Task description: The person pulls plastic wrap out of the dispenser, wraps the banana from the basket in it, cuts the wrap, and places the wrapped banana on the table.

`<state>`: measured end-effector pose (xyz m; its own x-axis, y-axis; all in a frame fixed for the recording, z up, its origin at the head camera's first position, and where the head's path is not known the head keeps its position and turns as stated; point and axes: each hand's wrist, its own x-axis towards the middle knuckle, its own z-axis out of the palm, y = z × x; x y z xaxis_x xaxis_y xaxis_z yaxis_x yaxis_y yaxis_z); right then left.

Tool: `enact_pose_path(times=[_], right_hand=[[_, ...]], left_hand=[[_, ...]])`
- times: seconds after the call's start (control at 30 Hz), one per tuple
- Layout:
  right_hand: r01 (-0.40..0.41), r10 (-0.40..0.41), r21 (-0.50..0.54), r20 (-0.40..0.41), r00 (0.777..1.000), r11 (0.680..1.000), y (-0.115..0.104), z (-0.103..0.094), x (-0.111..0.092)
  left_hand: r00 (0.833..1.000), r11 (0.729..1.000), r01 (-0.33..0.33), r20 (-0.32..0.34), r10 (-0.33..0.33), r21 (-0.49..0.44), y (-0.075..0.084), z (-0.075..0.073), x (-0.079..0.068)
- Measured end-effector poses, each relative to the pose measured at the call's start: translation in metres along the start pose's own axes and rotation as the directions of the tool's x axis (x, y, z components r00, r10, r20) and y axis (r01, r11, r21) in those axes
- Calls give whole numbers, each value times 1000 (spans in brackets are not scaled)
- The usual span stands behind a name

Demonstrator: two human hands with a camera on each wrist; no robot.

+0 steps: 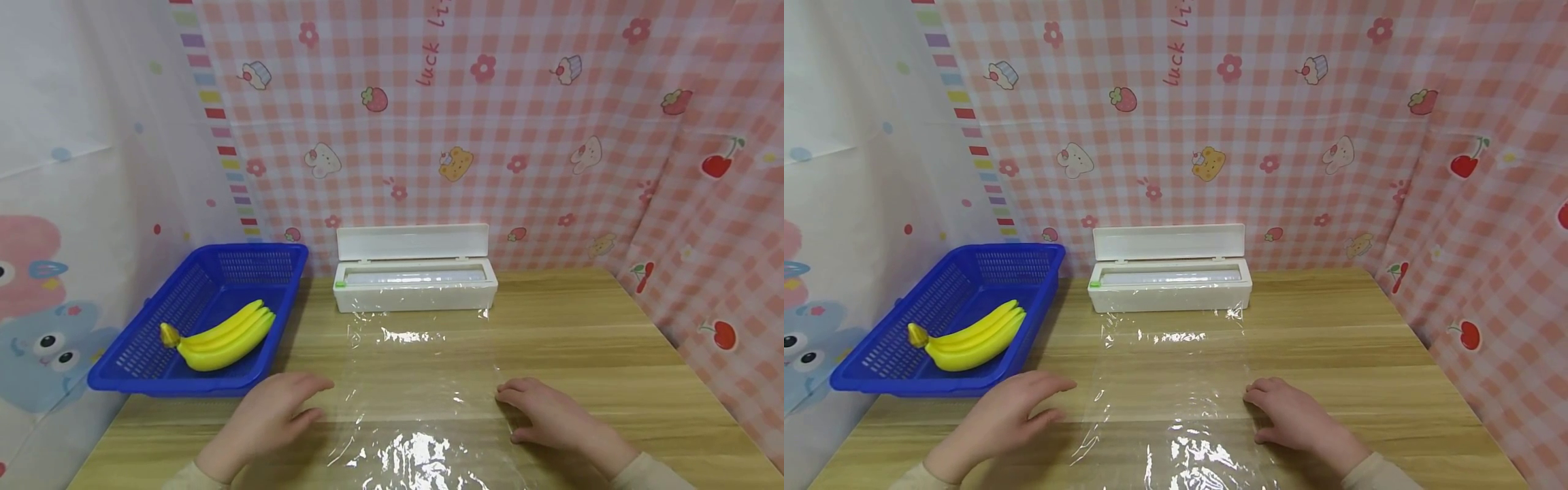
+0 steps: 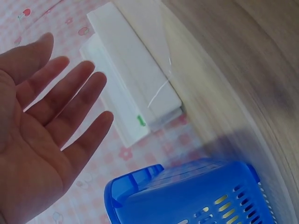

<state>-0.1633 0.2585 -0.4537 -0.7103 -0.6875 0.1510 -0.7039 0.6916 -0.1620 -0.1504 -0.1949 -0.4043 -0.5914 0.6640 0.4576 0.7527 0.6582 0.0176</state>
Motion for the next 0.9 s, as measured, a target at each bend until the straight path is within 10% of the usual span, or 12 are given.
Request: enact_pose_path(times=[0.9], right_hand=[[23, -23, -3, -19, 1000, 1000, 0, 0, 0]], left_hand=[[968, 991, 70, -248, -41, 113, -27, -20, 8]])
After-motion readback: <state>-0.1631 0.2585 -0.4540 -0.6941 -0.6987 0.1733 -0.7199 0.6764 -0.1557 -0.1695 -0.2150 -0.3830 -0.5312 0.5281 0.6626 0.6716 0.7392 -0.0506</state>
